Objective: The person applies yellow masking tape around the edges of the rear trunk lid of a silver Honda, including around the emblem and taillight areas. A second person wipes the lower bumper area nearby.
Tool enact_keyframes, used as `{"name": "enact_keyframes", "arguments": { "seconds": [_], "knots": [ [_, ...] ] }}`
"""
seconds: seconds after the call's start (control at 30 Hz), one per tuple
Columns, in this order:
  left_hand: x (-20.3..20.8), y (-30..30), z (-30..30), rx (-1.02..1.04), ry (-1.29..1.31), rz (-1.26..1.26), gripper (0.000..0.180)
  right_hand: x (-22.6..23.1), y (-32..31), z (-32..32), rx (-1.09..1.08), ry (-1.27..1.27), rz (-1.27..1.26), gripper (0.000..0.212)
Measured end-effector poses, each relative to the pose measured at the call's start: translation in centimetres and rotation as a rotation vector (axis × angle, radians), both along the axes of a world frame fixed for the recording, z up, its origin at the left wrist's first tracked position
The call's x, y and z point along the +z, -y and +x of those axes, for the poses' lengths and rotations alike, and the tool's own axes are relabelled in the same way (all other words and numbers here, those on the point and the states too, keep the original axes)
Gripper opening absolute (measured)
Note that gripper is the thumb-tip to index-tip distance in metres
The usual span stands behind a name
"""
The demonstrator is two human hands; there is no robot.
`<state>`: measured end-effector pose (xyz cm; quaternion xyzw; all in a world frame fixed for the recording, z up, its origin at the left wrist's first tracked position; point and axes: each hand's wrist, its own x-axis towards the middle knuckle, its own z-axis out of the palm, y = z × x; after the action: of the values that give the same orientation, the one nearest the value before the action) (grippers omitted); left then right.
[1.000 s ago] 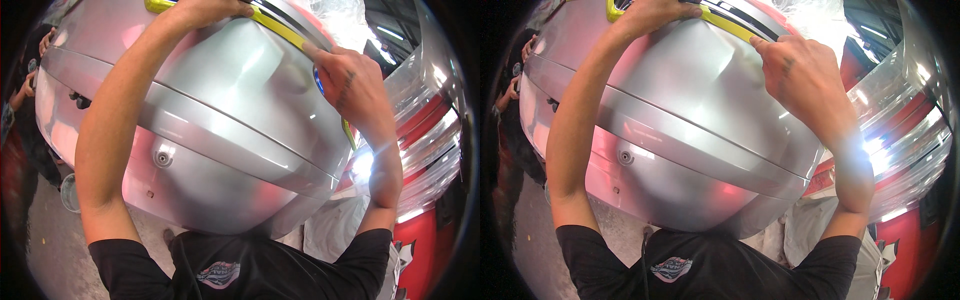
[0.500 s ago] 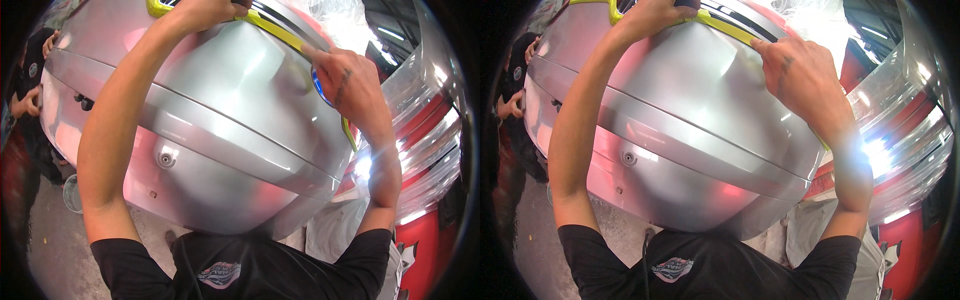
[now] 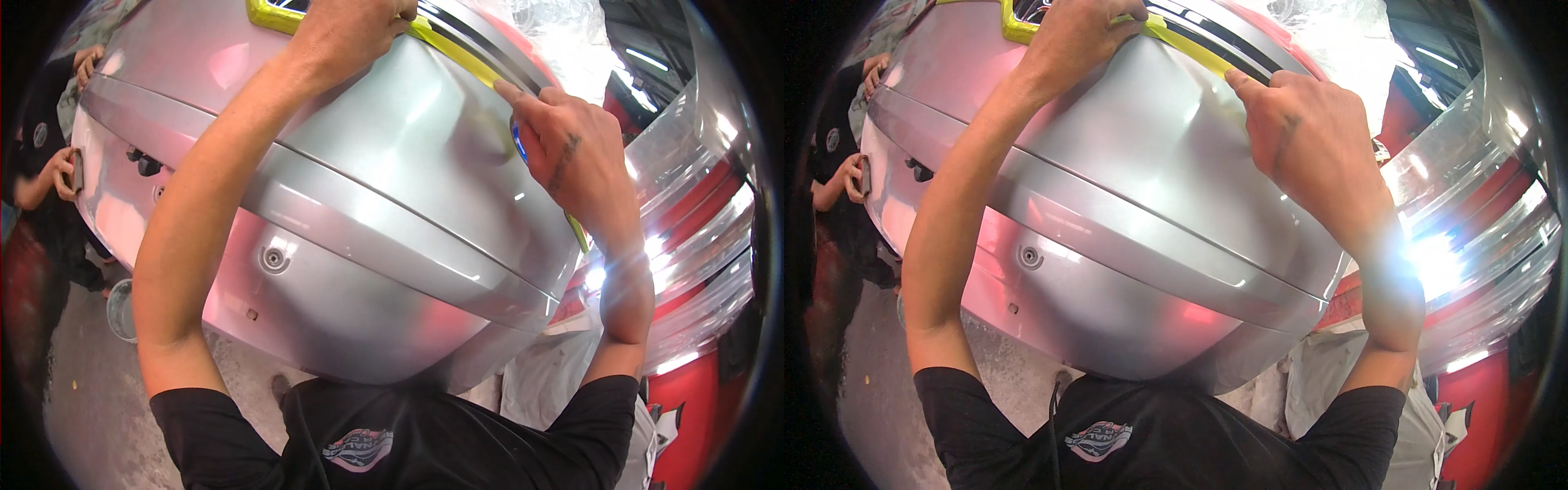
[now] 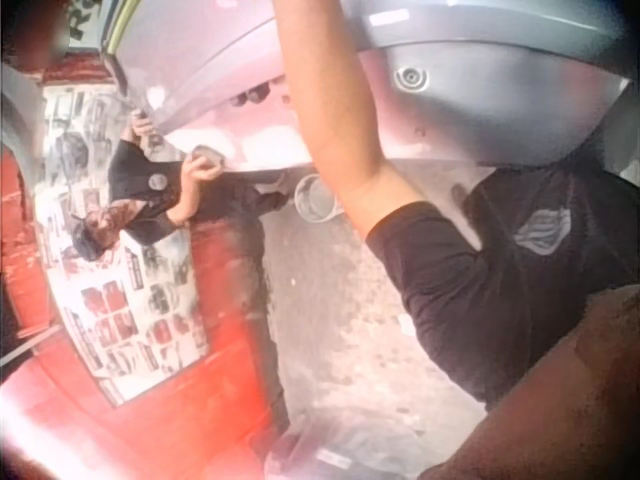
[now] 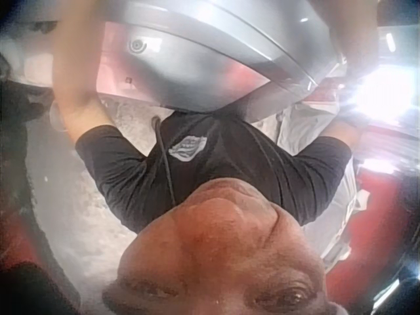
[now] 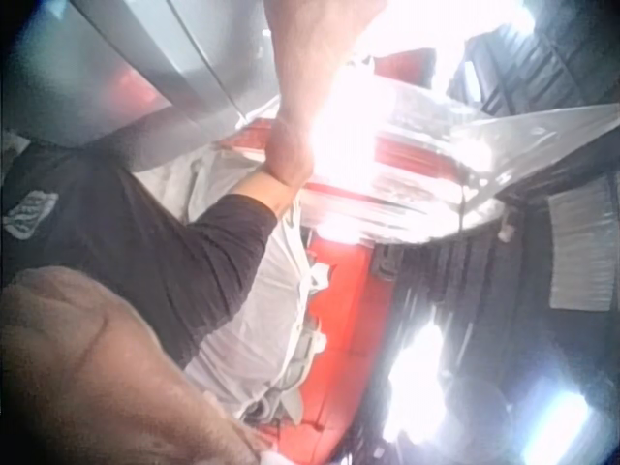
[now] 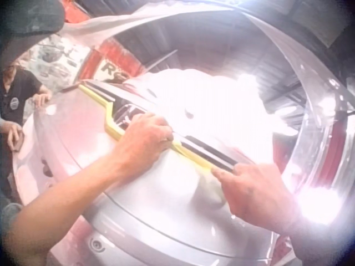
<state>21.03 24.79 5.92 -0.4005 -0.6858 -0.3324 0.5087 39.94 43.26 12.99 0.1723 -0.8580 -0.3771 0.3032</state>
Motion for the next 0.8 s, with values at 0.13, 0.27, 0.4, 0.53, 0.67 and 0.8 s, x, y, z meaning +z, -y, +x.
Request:
{"name": "enact_keyframes", "arguments": {
  "seconds": [0.13,0.27,0.4,0.53,0.67,0.8],
  "knots": [
    [0.4,0.1,0.1,0.0,0.021,-0.015,0.011,0.1,-0.1,0.2,0.067,-0.034,0.021,0.03],
    [0.6,0.0,-0.2,0.02,0.028,-0.067,0.008,-0.1,-0.4,0.1,0.062,-0.045,0.021,0.032],
    [0.6,-0.3,-0.1,0.028,0.036,-0.089,0.004,0.0,-0.8,0.0,0.047,-0.037,0.01,0.033],
    [0.8,0.3,-0.3,0.035,0.075,-0.108,0.005,-0.1,-0.9,0.1,0.05,-0.056,0.001,0.034],
    [2.0,1.8,0.6,-0.185,0.201,-0.049,0.01,0.1,-0.8,0.1,0.047,-0.068,-0.012,0.034],
    [2.1,1.4,-0.7,-0.142,0.153,-0.151,0.015,0.4,-1.2,0.2,0.021,-0.036,-0.019,0.034]
  ]
}}
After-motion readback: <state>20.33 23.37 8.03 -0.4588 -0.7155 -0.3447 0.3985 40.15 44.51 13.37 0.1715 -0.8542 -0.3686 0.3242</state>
